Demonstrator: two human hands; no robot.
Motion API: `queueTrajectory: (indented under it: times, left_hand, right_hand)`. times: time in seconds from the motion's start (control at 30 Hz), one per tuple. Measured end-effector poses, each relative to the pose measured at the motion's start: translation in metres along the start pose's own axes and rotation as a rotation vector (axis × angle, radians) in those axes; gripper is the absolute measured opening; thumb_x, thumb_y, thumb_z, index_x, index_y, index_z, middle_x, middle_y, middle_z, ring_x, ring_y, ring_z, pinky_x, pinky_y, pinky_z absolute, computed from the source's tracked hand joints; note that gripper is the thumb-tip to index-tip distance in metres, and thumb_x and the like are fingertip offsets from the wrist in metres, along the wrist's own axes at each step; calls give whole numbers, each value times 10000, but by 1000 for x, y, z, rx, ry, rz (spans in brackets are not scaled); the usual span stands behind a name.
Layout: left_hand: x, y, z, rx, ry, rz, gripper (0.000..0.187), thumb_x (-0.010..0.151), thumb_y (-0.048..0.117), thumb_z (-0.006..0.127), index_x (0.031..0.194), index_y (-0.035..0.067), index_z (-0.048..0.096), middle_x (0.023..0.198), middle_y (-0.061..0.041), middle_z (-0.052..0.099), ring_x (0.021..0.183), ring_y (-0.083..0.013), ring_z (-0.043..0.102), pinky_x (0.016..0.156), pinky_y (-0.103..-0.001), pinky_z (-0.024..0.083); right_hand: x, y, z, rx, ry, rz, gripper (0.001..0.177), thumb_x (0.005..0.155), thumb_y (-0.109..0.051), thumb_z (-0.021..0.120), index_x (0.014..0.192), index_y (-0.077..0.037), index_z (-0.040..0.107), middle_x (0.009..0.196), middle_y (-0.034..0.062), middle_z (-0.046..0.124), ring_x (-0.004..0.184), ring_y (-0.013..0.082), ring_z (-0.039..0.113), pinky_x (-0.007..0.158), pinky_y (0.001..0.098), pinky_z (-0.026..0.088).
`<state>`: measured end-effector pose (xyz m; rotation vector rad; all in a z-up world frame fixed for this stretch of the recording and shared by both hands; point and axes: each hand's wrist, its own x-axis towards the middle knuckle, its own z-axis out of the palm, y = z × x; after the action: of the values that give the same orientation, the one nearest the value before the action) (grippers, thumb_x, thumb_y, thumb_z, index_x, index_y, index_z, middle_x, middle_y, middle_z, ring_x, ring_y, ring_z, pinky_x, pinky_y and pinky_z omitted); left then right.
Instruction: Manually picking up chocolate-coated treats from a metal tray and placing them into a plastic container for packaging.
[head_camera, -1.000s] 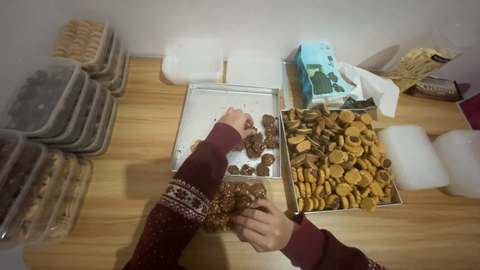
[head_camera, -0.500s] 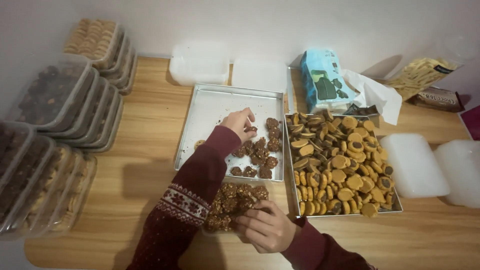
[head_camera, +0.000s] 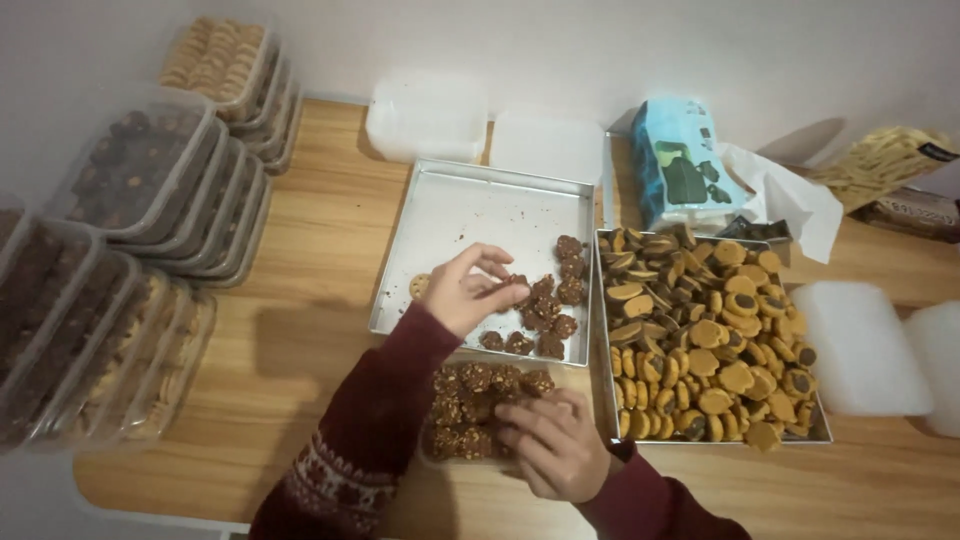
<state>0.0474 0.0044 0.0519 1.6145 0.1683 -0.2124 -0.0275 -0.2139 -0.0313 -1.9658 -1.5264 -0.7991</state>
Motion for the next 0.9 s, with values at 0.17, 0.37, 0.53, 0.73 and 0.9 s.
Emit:
queueTrajectory:
  times: [0.17,0.37,0.53,0.73,0.9]
  left_hand:
    - [-3,-46,-16,14,15,207,491,757,371,789,1151,127,627,1107,-93,710,954,-219,746,886,-362,619]
    - [-14,-27,-11,-66,-110,-18,570,664,273,833,1182,147,631,1161,-126,735,1073,-276,736,916,-469,602]
    - [-16,-36,-3,-109,-271,20,739,578,207,883,1260,126,610,1130,-138,718,859,-258,754,774,-428,660]
    - [-20,-36,0,-56,-341,33,644,647,53,876,1234,119,618,1061,-130,724,718,-221,759,681,-385,677]
    - [-23,-37,-1,11,-415,189,619,713,217,837,1271,89,602,1064,-141,737,888,-287,779,828,-412,683]
  right_hand:
    - [-6,0,5,107,31,267,156,835,-104,578,966,-128,659,1235,81,648,1040,249,580,962,466,377]
    - [14,-2,-1,236,156,697,202,928,-155,610,1118,-106,565,1313,128,574,1247,275,529,1066,420,387]
    - [13,5,6,349,245,719,480,892,-77,691,1315,-71,464,1359,162,533,1313,289,532,1172,428,428]
    - [3,11,8,275,124,836,633,840,-200,808,1400,-92,534,1247,109,572,1213,248,532,1017,357,476]
    - [-16,20,17,276,119,891,497,815,-271,816,1272,-153,657,1070,23,607,1061,206,506,920,345,440]
